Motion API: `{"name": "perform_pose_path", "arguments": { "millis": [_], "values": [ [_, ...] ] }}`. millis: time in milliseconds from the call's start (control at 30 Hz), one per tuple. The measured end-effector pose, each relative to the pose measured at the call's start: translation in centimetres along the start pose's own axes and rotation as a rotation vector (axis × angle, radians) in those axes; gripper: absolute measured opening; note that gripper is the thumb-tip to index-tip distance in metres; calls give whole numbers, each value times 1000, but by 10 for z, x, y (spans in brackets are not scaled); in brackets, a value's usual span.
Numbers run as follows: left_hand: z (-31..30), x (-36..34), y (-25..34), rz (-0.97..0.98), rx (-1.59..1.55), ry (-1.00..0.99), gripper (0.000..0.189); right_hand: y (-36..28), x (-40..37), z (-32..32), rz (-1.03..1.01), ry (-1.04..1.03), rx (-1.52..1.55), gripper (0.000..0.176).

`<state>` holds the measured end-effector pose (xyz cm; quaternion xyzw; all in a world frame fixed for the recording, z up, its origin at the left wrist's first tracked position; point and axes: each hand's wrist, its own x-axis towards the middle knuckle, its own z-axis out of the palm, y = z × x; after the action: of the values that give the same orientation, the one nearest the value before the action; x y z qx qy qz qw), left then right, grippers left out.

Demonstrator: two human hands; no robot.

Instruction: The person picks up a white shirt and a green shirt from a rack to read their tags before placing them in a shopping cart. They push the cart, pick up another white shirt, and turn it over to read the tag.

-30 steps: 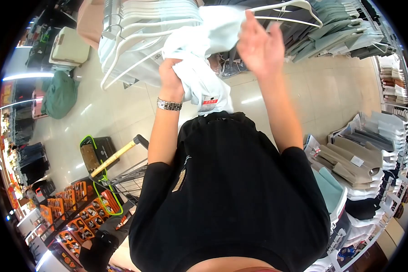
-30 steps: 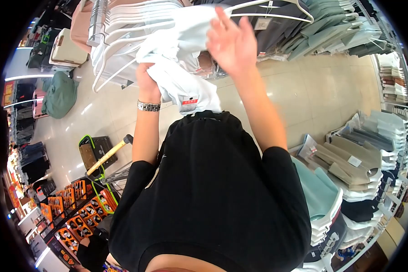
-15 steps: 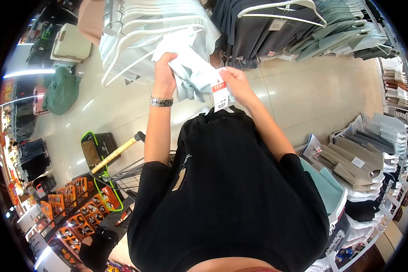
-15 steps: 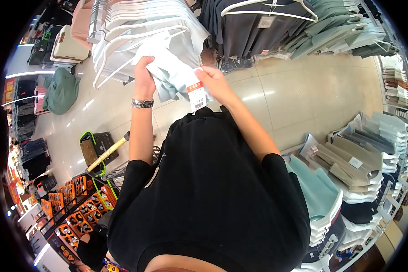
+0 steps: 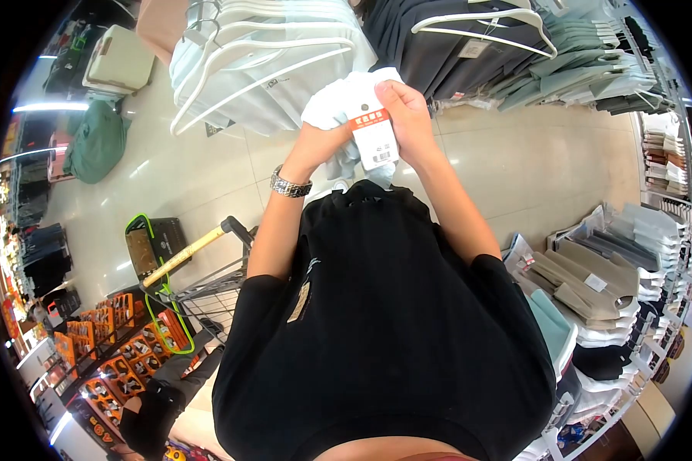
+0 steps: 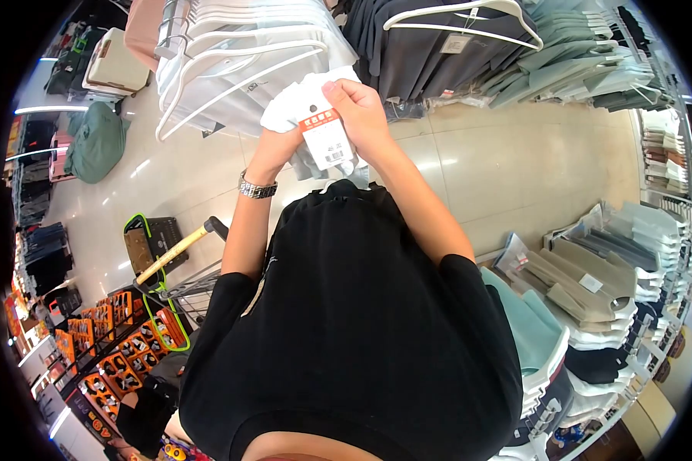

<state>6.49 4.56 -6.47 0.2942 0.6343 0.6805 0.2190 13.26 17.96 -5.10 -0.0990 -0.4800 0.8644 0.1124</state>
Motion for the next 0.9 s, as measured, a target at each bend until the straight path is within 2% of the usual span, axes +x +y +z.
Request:
{"name": "perform_pose_path", "arguments": {
  "millis": [133,233,300,367,433,533,600,800,900],
  "values": [
    [2,5,6,104,121,20,29,-4,-3,4,-57,-29,-100,27],
    [2,6,12,30,65,50,26,-10,-6,11,-64,76,-42,28],
    [2,7,11,41,-136,47,25,-11,-5,8,-24,97,33,30],
    [5,8,10,62,-116,37,27,-11,-5,6,-28,73,35,31],
    [6,8,8,88,-94,31,28,-17,-6,14,6,177,153,31],
    [6,7,3,17,-97,-66,32,-19,-3,10,12,176,241,30],
    [10,11,3,150,26,-144,36,-17,-3,10,11,155,241,29],
    [13,13,13,176,207,-85,27,-12,-3,0,-59,160,179,29],
    [16,14,22,182,112,-44,21,-13,-4,0,-59,147,220,29]
  ]
}}
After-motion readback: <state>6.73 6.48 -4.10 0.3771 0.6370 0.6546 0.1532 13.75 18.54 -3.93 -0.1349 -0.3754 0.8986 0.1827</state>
